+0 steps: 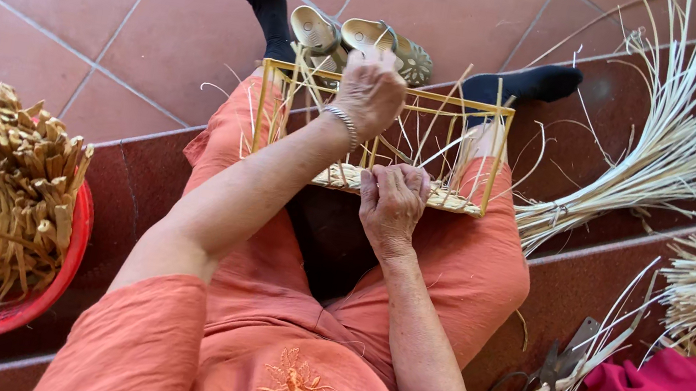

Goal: The person weaves dried plant fibers around a rectangular frame to form a basket. They interlace the fibers by hand, trim excess with scissors, and continue wrapping the frame edges.

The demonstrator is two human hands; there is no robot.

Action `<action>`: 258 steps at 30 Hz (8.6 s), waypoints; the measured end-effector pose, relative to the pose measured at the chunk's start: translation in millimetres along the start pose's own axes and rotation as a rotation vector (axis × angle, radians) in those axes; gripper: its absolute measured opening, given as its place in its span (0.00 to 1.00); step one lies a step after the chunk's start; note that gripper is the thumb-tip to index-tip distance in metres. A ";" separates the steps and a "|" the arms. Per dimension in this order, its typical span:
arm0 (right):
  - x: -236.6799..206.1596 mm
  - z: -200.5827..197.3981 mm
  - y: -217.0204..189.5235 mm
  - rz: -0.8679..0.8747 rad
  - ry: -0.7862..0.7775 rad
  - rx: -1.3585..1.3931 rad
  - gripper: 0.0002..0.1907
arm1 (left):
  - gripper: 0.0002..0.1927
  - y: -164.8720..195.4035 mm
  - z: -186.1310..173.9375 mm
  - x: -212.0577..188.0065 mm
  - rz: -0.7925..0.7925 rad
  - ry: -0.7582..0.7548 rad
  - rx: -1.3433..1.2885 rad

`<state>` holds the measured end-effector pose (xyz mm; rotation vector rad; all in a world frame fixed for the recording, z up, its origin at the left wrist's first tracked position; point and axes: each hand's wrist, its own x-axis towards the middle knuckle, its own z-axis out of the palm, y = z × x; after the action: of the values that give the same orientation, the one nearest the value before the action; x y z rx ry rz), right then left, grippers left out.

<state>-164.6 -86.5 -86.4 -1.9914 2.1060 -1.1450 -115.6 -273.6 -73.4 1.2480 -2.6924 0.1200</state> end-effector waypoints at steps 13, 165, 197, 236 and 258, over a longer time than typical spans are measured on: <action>-7.1 -28.4 -9.2 -0.032 -0.028 -0.204 0.13 | 0.14 -1.1 4.4 4.0 0.122 -0.080 -0.304; -1.4 -168.4 149.3 0.022 0.164 -0.810 0.16 | 0.42 158.8 -22.6 -12.9 -0.008 0.442 -1.344; 60.1 39.8 -41.7 -0.437 -0.479 -0.270 0.36 | 0.31 -103.6 -17.3 -181.5 0.004 0.055 -0.572; 60.5 84.7 -85.4 -0.454 -0.472 -0.142 0.38 | 0.09 -174.1 29.2 -102.1 -0.525 -0.003 -1.133; 30.2 -3.4 -51.0 -0.075 -0.103 -0.049 0.07 | 0.13 -169.9 21.5 -80.1 -0.289 0.090 -0.385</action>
<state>-128.2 -106.9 -44.2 -2.1190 2.0452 -0.9859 62.2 -326.4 -109.5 1.4396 -2.2818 -0.3523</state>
